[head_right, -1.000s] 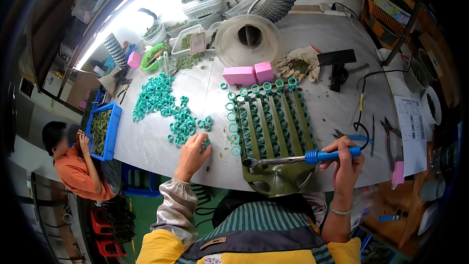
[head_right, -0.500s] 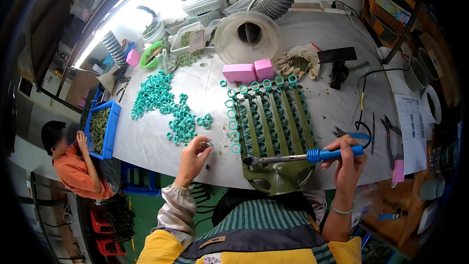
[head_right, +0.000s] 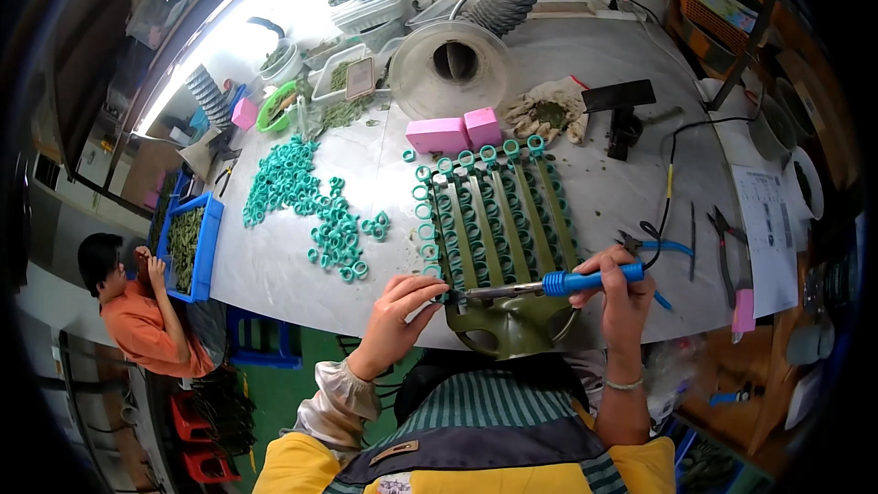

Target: The person fits plastic rings onto a holder by hand and melts them in place using a soldering iron.

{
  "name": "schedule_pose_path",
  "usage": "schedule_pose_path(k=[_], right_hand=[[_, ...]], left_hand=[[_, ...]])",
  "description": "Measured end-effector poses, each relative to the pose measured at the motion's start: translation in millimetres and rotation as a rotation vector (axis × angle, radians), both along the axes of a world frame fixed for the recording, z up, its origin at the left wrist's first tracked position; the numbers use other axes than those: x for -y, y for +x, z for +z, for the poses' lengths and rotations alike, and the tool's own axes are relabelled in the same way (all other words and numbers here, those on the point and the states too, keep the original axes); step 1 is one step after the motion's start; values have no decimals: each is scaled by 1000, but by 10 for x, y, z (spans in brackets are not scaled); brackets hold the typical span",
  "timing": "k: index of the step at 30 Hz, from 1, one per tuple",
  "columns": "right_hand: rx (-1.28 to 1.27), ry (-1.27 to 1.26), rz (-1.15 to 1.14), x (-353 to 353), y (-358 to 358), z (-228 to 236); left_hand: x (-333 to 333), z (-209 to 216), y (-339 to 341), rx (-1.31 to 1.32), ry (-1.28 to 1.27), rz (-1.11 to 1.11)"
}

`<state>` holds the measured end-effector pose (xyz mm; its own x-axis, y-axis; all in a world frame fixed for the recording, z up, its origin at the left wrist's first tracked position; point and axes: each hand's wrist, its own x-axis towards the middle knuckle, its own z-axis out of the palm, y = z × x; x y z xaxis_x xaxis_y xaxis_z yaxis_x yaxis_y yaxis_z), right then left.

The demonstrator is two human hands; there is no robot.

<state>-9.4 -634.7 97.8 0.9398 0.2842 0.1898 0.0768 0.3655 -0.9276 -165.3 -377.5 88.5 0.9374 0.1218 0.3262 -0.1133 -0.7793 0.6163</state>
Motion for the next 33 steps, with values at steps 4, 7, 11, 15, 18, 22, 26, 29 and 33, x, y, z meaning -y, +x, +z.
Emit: schedule_pose_path(k=[4,7,11,15,18,22,26,29,33], right_hand=[[-16,-29,-44,119,23,66],[-8,-30,-72,194,57,119],[-6,-13,-111,211,58,149],[8,-5,-113,215,53,175],[32,0,-113,227,82,171],[18,2,-122,241,120,163],[-32,-3,-215,191,148,156],[-50,-9,-247,171,196,116],[-73,0,-296,105,256,81]], left_hand=[[-11,13,-13,-10,19,1],[-39,7,1,-5,53,-39],[-328,-16,2,-17,-62,167],[-1037,-312,-287,-199,535,386],[-1234,-417,-351,-231,342,389],[-1143,-299,-214,-175,38,458],[-1068,-245,-65,-260,-588,484],[-1016,-132,49,-200,-975,337],[-969,-37,228,-256,-924,282]])
